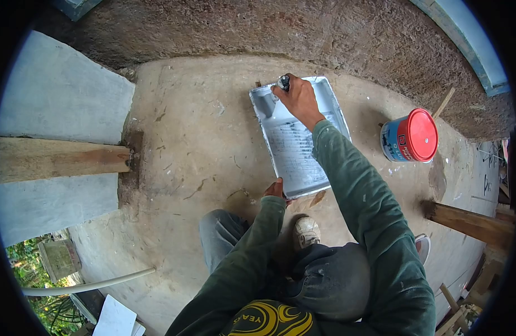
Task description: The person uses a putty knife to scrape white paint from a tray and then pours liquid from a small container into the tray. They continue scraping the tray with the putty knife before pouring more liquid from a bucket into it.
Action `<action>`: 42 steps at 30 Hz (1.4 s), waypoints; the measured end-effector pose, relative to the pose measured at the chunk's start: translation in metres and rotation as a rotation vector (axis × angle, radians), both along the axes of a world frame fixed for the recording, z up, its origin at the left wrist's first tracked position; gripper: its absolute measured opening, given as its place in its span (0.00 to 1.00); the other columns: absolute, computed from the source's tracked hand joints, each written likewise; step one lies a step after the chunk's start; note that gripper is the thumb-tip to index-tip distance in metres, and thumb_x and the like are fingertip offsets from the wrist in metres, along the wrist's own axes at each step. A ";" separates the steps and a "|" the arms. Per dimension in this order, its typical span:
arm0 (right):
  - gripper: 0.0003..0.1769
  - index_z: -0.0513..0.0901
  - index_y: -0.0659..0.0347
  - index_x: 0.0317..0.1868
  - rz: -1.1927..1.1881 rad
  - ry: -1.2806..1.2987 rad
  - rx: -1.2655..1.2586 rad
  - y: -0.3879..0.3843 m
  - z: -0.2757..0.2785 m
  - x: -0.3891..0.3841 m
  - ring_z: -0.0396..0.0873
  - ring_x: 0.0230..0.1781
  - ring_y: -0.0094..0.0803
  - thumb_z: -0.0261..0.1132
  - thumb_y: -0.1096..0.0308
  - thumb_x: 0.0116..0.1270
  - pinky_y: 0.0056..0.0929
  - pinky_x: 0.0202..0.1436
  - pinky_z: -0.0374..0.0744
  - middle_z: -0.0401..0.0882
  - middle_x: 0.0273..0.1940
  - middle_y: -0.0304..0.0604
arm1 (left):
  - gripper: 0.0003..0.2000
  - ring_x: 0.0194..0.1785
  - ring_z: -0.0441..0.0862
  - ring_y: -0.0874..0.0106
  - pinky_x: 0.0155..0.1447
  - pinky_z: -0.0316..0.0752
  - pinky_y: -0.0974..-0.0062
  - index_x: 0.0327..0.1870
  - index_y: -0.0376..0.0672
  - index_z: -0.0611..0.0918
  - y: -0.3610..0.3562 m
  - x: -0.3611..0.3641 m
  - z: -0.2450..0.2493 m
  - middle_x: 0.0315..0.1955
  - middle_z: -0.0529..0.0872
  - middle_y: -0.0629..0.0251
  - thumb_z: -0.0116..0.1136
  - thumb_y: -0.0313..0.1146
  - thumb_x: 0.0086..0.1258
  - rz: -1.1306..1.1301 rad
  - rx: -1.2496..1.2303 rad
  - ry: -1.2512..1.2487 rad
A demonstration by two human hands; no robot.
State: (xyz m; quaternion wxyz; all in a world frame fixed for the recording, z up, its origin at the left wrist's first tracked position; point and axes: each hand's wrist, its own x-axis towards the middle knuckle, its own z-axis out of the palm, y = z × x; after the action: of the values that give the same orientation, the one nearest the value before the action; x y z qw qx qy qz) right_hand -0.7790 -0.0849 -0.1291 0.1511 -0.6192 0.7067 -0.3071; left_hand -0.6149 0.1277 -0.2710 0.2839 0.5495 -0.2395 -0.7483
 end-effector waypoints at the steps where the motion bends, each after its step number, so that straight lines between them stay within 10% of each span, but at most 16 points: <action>1: 0.19 0.79 0.71 0.31 0.004 0.000 0.003 -0.001 0.001 -0.002 0.81 0.28 0.55 0.68 0.58 0.58 0.45 0.35 0.79 0.80 0.24 0.59 | 0.33 0.22 0.82 0.69 0.19 0.76 0.74 0.50 0.32 0.80 0.001 0.001 -0.004 0.28 0.85 0.56 0.46 0.62 0.70 0.004 0.003 0.000; 42: 0.21 0.80 0.70 0.34 -0.020 0.052 0.071 -0.009 0.000 0.005 0.83 0.33 0.55 0.69 0.56 0.59 0.46 0.39 0.81 0.82 0.28 0.59 | 0.33 0.24 0.85 0.67 0.22 0.78 0.73 0.52 0.35 0.80 0.003 0.002 -0.017 0.31 0.86 0.56 0.49 0.62 0.69 0.017 0.079 0.006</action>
State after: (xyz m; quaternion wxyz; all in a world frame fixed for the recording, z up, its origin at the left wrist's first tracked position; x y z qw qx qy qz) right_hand -0.7741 -0.0940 -0.1292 0.1517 -0.6141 0.7270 -0.2671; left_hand -0.6127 0.1309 -0.2879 0.2690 0.5599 -0.2045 -0.7565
